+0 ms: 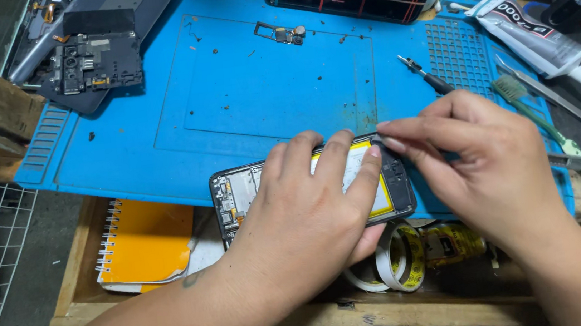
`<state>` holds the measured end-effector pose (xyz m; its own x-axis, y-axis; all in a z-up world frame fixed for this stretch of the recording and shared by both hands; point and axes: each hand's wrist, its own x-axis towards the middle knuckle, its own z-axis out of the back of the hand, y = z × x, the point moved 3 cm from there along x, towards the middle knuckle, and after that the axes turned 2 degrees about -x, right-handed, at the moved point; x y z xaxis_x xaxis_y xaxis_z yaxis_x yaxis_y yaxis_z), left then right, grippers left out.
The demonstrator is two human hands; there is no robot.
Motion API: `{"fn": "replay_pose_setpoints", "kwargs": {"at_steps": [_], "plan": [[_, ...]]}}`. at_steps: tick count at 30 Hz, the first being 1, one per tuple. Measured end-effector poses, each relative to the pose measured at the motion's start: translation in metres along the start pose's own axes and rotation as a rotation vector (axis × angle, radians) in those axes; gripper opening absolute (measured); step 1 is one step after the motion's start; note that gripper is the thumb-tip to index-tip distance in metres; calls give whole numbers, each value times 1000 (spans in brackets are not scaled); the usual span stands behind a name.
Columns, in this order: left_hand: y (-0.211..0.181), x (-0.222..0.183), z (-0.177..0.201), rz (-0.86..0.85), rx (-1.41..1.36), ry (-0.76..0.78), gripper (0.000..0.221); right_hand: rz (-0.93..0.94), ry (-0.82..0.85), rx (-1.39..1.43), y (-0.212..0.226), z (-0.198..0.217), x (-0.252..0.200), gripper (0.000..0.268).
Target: The person uses a metal spudger to pry and lift a small component near the bottom edge of a disassembled smartphone. They then use a green brush to clean the internal area and a screwdriver to remove screws from the battery connector bracket. Finally, they use tweezers to lift and remove the bracket from the phone chassis.
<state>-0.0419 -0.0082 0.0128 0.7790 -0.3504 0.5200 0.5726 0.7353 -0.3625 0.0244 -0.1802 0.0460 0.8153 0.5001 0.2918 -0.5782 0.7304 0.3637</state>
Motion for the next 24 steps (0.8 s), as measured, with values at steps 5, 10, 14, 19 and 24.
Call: {"fn": "replay_pose_setpoints", "kwargs": {"at_steps": [5, 10, 14, 19, 24], "plan": [[0, -1, -2, 30, -21, 6, 73, -9, -45, 21, -3, -3, 1, 19], [0, -2, -3, 33, -42, 0, 72, 47, -84, 69, -3, -5, -2, 17], [-1, -3, -5, 29, -44, -7, 70, 66, -88, 40, 4, -5, -2, 15], [0, -2, -6, 16, -48, -14, 70, 88, -122, 11, 13, -1, 2, 12], [0, -2, -7, 20, -40, -31, 65, 119, -125, -10, 16, 0, 3, 11]]}}
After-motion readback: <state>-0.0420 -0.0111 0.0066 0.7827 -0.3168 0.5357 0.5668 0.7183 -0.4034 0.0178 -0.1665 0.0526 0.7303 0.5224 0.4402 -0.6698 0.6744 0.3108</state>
